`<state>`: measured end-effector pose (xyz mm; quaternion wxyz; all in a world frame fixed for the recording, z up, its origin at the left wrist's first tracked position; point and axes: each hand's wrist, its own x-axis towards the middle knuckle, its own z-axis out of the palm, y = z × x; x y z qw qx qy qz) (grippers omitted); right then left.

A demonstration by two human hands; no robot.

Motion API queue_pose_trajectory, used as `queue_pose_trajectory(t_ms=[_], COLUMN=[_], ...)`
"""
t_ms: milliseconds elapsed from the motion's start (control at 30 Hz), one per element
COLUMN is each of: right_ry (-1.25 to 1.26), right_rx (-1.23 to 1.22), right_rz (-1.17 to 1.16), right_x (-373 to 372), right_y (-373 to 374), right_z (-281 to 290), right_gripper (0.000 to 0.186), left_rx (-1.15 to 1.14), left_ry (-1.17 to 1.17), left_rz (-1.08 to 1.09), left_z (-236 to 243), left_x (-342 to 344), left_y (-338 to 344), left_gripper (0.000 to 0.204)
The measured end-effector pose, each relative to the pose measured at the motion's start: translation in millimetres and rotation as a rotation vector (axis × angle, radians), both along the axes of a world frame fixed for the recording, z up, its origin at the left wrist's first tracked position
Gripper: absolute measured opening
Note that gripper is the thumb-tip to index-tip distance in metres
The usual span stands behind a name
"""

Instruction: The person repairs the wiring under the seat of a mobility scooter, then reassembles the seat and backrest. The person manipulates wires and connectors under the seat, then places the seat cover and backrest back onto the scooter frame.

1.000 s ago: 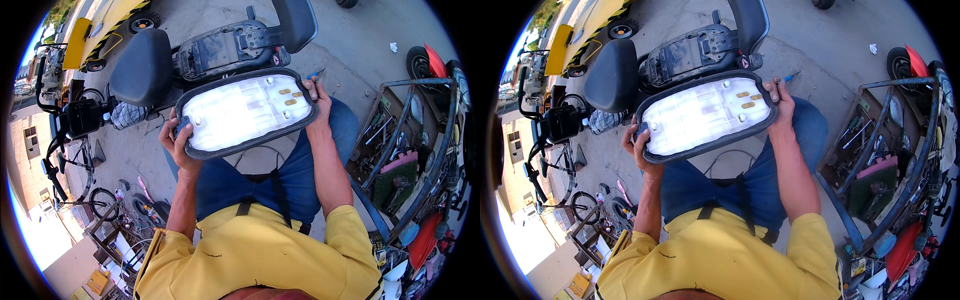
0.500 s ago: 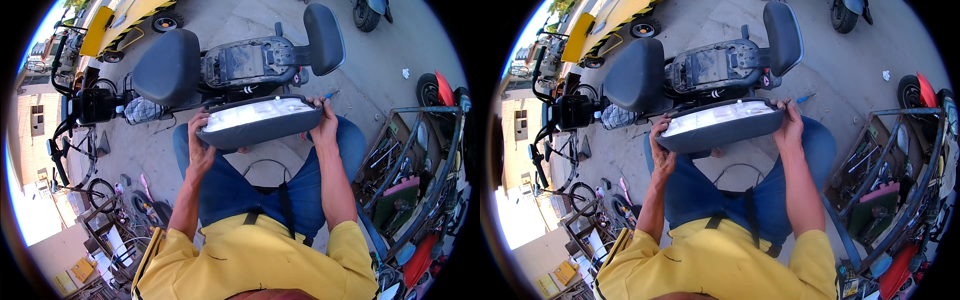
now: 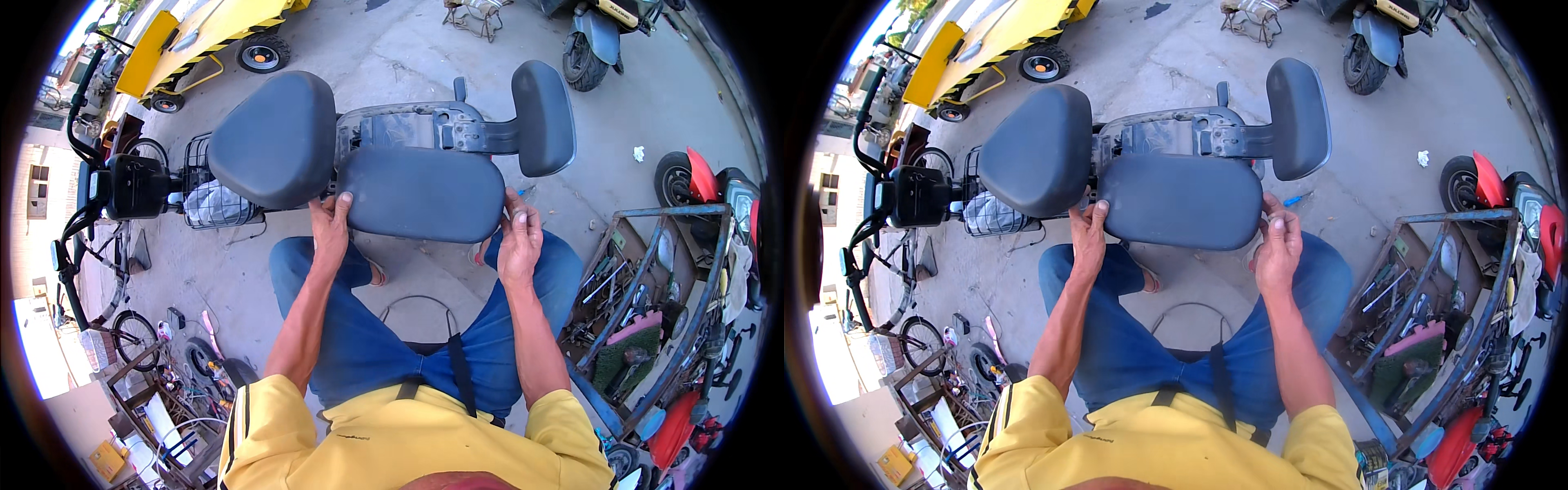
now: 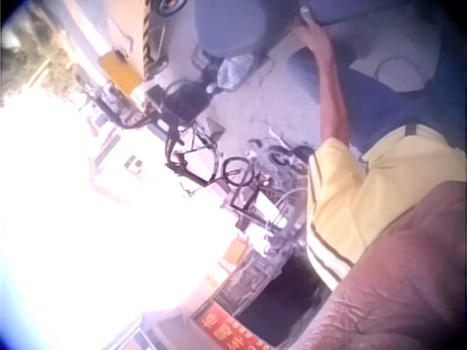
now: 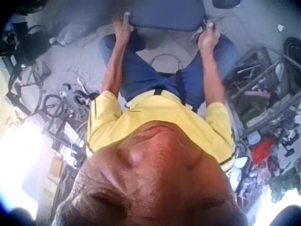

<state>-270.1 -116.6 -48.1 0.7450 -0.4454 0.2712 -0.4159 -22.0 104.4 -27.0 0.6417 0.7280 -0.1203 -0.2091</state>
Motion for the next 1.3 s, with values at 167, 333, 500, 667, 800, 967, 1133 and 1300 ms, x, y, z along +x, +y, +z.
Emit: queue_pose_trajectory(t_ms=[167,333,500,667,800,967,1133,1300], right_ry=[0.185,0.279,0.495,0.650,0.604,0.438,0.683,0.661], right_rx=[-0.407,-0.527,-0.698,-0.751,-0.865,-1.113,-1.312,-1.235], right_rz=[-0.043,-0.055,-0.064,-0.052,-0.089,-0.146,-0.111,-0.070], right_x=[41,94,124,131,151,198,233,226], right_y=[3,-16,-33,-55,-68,-59,-57,-49], right_z=[24,19,19,37,67,114,34,39], right_gripper=[0.017,0.016,0.017,0.018,0.017,0.019,0.023,0.023], left_rx=[-0.109,-0.116,0.270,0.268,0.298,0.287,0.252,0.319], left_ry=[-0.233,-0.247,-0.412,-0.469,-0.519,-0.510,-0.460,-0.518], left_rz=[0.050,0.008,0.036,0.082,0.113,0.144,0.160,0.164], left_z=[-14,-26,-21,-28,-20,-32,-28,-32], left_x=[19,27,33,32,30,39,39,40], left_y=[-21,-33,-40,-47,-56,-50,-61,-61], left_gripper=[0.065,0.079,0.085,0.086,0.084,0.081,0.086,0.086])
